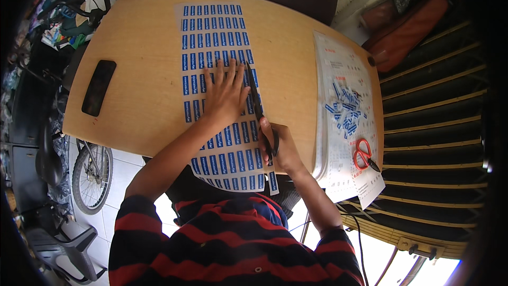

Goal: The person cuts strips of stickers from a larger sheet using scissors and places the individual strips onto a pile.

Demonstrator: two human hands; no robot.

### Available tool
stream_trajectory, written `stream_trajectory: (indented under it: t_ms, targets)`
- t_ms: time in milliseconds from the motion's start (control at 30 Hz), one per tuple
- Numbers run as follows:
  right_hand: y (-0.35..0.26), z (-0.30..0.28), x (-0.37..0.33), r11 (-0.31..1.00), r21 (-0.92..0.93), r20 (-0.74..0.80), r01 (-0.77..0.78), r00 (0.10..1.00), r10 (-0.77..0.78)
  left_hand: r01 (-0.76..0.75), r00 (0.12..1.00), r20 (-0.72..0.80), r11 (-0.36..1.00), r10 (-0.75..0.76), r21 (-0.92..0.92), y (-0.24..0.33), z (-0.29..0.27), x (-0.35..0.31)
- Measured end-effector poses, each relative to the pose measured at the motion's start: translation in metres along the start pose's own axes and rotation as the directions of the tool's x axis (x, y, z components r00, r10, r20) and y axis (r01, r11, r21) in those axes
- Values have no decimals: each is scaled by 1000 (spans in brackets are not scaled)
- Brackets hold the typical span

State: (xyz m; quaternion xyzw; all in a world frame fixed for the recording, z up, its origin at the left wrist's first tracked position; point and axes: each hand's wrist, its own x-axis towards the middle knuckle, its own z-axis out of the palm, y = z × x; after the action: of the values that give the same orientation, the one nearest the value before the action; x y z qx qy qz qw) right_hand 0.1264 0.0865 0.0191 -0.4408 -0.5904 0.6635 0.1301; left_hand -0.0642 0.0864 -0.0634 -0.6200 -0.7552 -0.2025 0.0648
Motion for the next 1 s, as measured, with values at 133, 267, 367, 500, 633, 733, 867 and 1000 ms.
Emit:
stream_trajectory:
  t_ms: [133, 267, 367, 500, 633, 733, 867, 1000]
  targets:
    - [-6, -1, 10, 1000, -10, -18, -6, 1000, 6, 20, 999, 48, 1000, -21, 3, 3, -5, 0]
    - [-10, -4, 25, 997, -72, 2, 19, 1000, -18, 22, 999, 41, 1000, -21, -16, 3, -6, 0]
    - [-13, -8, 36, 992, -128, 17, 20, 1000, -18, 14, 1000, 14, 999, -13, -53, 3, -6, 0]
    - [-19, -9, 52, 991, -126, 28, 38, 999, -34, 12, 1000, -14, 997, -13, -72, 2, -7, 0]
    - [-28, -6, 64, 990, -124, 30, 65, 998, -61, 6, 1000, -31, 998, -7, -55, 1, -5, -1]
    - [-29, -6, 75, 992, -107, 43, 63, 997, -59, 5, 999, -34, 999, -7, -50, 2, -6, 0]
    - [-33, -3, 89, 996, -70, 11, 59, 998, -58, 8, 999, -36, 998, -10, -58, 2, -9, 0]
    - [-42, 1, 99, 998, -57, -26, 34, 999, -35, 14, 999, -28, 998, -16, -58, 2, -9, 1]
